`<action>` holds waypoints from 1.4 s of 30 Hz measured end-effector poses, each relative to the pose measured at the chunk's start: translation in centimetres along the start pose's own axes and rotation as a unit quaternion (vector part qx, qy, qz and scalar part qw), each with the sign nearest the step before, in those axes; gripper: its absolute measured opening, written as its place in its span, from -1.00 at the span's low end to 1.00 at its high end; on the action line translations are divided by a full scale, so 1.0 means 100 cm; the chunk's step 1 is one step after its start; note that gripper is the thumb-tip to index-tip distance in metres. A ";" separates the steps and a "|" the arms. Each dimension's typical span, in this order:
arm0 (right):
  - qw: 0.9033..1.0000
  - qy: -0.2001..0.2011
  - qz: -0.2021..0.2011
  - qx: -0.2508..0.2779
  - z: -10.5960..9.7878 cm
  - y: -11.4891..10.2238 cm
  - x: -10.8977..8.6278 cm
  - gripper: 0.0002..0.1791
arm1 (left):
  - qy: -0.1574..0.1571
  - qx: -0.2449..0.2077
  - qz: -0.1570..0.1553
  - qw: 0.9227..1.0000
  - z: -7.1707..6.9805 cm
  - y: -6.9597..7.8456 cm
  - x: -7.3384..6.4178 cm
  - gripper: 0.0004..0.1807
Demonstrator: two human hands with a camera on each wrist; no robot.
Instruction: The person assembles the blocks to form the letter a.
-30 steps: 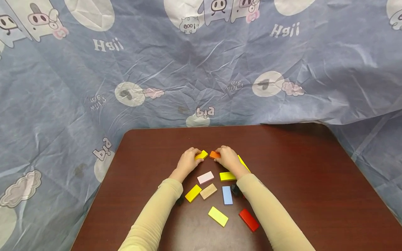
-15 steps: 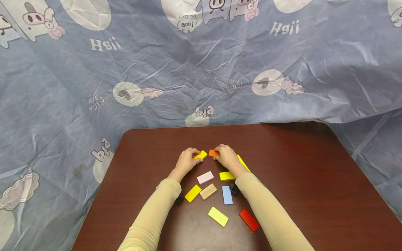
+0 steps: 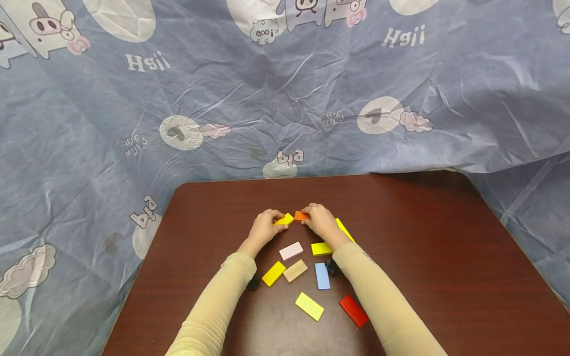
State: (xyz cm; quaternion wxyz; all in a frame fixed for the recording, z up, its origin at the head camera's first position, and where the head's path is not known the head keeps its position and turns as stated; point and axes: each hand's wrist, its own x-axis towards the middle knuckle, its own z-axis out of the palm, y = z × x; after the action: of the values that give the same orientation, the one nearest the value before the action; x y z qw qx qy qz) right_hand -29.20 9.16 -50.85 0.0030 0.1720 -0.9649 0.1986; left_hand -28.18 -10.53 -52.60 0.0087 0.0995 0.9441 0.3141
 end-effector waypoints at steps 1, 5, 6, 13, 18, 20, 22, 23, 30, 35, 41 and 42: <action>1.000 0.000 -0.001 -0.001 0.000 0.000 0.000 -0.58 | 0.000 0.002 0.000 1.000 0.000 0.000 0.000 -0.63; 1.000 -0.004 -0.001 0.000 -0.001 0.000 0.001 -0.59 | 0.000 0.003 0.000 1.000 0.000 0.002 -0.001 -0.63; 1.000 -0.005 -0.001 0.001 -0.001 0.000 0.002 -0.59 | -0.001 -0.001 -0.003 1.000 0.000 0.002 -0.002 -0.62; 1.000 -0.013 -0.002 0.012 0.000 0.000 0.003 -0.57 | 0.001 -0.010 -0.013 1.000 0.000 0.004 -0.004 -0.62; 0.999 -0.013 0.003 0.033 0.000 0.003 0.001 -0.53 | 0.001 -0.017 -0.014 1.000 0.002 0.002 -0.004 -0.62; 0.999 -0.009 0.007 0.043 -0.003 0.006 0.000 -0.52 | 0.000 -0.015 -0.013 1.000 0.002 0.002 -0.004 -0.62; 0.999 -0.004 0.013 0.048 -0.009 0.010 -0.002 -0.52 | 0.000 -0.016 -0.013 1.000 0.001 0.002 -0.004 -0.62; 0.999 0.000 0.016 0.051 -0.012 0.013 -0.004 -0.53 | -0.002 -0.017 -0.016 1.000 0.001 0.003 -0.004 -0.62; 0.995 0.012 0.081 0.064 -0.040 0.039 -0.022 -0.57 | -0.001 -0.009 -0.021 1.000 -0.002 0.005 -0.003 -0.62; 0.991 -0.005 0.121 0.059 -0.048 0.053 -0.038 -0.55 | -0.005 -0.016 -0.023 1.000 -0.004 0.005 -0.003 -0.63; 0.987 -0.016 0.148 0.063 -0.049 0.054 -0.059 -0.51 | -0.003 -0.017 -0.016 1.000 -0.003 0.004 -0.005 -0.64; 0.986 -0.019 0.156 0.063 -0.049 0.053 -0.063 -0.50 | -0.003 -0.019 -0.015 1.000 -0.002 0.004 -0.005 -0.64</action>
State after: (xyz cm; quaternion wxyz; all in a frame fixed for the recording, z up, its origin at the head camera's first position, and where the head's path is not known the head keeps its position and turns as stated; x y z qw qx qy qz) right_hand -25.36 17.71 -48.79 -0.0572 0.0232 -0.9653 0.2538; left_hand -27.61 -10.44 -52.17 0.0178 0.0855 0.9394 0.3314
